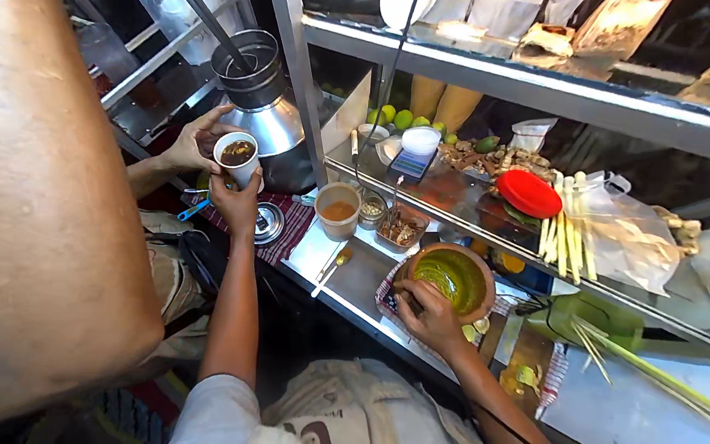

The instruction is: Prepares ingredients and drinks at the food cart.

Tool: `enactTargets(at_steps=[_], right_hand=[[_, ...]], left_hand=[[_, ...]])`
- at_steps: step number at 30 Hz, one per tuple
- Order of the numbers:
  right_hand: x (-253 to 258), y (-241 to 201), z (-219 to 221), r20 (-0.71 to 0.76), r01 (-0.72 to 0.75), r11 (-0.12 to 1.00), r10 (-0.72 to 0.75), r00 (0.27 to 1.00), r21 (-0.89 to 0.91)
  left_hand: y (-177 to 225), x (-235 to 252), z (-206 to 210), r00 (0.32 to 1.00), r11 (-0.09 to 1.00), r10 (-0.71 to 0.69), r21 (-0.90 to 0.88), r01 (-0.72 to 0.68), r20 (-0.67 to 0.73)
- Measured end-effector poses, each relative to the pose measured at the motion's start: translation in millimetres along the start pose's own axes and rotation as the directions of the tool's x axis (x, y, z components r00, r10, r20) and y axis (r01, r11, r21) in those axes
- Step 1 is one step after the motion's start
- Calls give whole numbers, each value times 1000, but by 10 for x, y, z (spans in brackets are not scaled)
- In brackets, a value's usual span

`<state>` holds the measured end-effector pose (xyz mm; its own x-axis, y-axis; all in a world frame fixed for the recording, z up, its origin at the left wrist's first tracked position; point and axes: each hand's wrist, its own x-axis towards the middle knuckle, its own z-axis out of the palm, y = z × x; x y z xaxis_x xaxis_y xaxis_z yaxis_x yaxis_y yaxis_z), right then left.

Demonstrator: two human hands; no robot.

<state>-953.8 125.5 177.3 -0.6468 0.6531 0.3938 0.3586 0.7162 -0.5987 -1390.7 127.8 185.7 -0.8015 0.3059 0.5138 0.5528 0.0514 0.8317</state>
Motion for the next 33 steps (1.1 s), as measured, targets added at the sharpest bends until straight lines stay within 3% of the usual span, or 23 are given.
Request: enactTargets(at_steps=[7, 16, 19, 23, 26, 29, 33], right_hand=[[-27, 26, -11, 15, -52, 996, 51, 999, 67], [-63, -70, -172, -58, -16, 967, 31, 998, 253], [-214, -252, -347, 45, 23, 954, -38, 998, 298], [-486, -403, -521, 334, -41, 936, -84, 939, 350], [-765, -296, -613, 497, -213, 932, 41, 867, 294], [-1029, -123, -767, 599, -426, 891, 259, 758, 155], [-1372, 130, -911, 545, -607, 794, 507, 668, 5]], left_hand=[[207, -751, -119, 967, 990, -76, -101, 103, 245], [207, -1977, -83, 836, 962, -63, -189, 195, 544], [144, -2349, 6, 776, 950, -74, -192, 245, 626], [-19, -2724, 171, 738, 968, 10, -191, 162, 675], [-103, -2891, 282, 711, 983, 10, -139, 124, 703], [-113, -2944, 355, 703, 985, -7, -118, 130, 711], [-124, -2979, 396, 708, 980, 9, -148, 136, 707]])
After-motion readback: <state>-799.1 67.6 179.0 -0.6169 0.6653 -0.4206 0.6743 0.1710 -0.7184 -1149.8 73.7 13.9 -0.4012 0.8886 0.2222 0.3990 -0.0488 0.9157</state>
